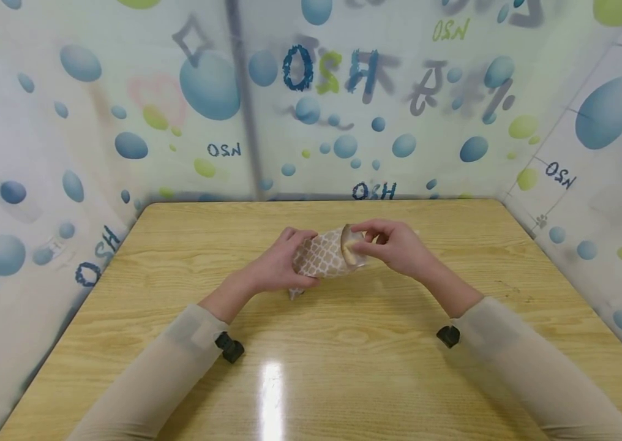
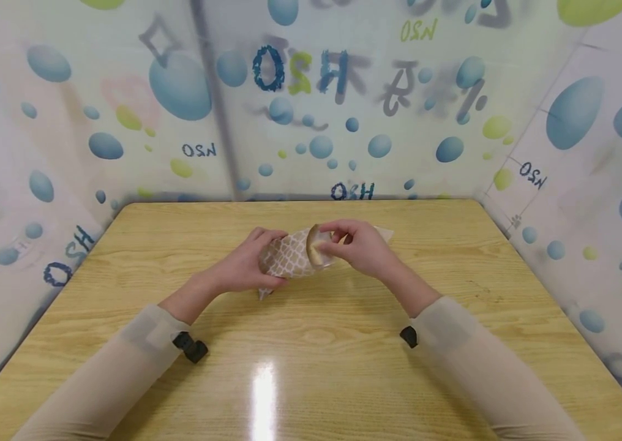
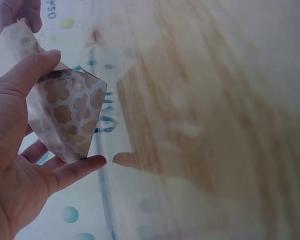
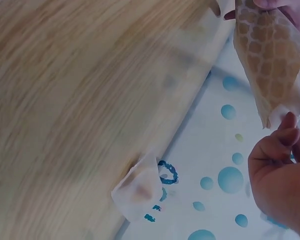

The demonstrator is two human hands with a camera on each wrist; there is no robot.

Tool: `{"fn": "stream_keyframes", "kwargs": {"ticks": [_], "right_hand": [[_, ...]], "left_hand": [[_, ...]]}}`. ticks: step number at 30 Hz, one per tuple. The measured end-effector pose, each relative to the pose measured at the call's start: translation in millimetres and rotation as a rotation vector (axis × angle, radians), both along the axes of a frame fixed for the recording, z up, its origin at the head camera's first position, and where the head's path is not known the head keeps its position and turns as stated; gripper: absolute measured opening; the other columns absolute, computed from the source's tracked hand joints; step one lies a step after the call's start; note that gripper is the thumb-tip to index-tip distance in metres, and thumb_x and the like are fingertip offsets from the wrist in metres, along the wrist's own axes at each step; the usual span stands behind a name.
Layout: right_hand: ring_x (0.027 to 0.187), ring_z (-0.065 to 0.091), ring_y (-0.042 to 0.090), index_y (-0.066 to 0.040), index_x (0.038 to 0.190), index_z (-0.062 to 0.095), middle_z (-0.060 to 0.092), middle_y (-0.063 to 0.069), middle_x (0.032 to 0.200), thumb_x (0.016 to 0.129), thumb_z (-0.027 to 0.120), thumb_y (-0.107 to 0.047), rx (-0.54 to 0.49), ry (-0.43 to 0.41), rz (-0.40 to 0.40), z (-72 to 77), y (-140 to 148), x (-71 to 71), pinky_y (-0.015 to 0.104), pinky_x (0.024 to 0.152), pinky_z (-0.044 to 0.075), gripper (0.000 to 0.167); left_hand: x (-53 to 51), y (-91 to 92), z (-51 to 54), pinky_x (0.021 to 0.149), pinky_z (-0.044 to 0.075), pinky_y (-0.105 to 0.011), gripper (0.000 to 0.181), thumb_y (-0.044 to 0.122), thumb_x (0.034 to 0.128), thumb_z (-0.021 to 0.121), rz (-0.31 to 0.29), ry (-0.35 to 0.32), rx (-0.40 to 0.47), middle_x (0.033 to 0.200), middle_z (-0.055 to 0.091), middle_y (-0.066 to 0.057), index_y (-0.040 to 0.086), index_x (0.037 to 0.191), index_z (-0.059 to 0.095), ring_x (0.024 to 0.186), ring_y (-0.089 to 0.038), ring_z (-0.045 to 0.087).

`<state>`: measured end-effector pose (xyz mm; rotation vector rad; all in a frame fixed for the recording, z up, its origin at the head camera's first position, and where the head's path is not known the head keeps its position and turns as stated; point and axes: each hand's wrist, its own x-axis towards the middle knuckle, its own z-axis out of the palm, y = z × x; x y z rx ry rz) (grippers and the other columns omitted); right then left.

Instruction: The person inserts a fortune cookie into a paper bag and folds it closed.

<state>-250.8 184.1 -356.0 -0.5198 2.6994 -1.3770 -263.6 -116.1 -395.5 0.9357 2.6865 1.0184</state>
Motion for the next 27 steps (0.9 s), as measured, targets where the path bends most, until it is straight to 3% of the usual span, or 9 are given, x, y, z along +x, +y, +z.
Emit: {"fn": "stream_keyframes", "kwargs": {"ticks": [11, 22, 27], "right_hand": [[0.077, 0.053, 0.021, -0.014, 0.138, 0.077, 0.070, 0.005, 0.102, 0.103, 0.080, -0.028, 0.038, 0.023, -0.040, -3.4, -11, 4.6, 0.028, 0.060, 0.043, 0.038], [0.078, 0.055, 0.022, -0.014, 0.133, 0.079, 0.070, 0.005, 0.100, 0.102, 0.081, -0.028, -0.050, 0.011, -0.062, -2.1, -12, 4.7, 0.027, 0.060, 0.044, 0.034], [0.079, 0.055, 0.022, -0.015, 0.132, 0.080, 0.071, 0.005, 0.102, 0.102, 0.081, -0.028, -0.057, 0.017, -0.113, -1.8, -14, 5.9, 0.027, 0.060, 0.044, 0.033]], "left_hand": [[-1.1, -0.3, -1.3, 0.120, 0.048, -0.056, 0.099, 0.030, 0.0858, 0.095, 0.006, -0.019, -0.001, 0.153, 0.041, -0.017, 0.015, 0.166, 0.039, 0.138, -0.032, 0.048], [0.6, 1.3, 0.8, 0.120, 0.047, -0.057, 0.101, 0.029, 0.0855, 0.095, 0.001, -0.034, 0.002, 0.154, 0.040, -0.017, 0.016, 0.167, 0.037, 0.139, -0.033, 0.048], [1.5, 1.6, 1.5, 0.119, 0.048, -0.057, 0.103, 0.030, 0.0854, 0.095, 0.011, -0.033, 0.005, 0.152, 0.040, -0.018, 0.014, 0.168, 0.036, 0.137, -0.033, 0.048]]}}
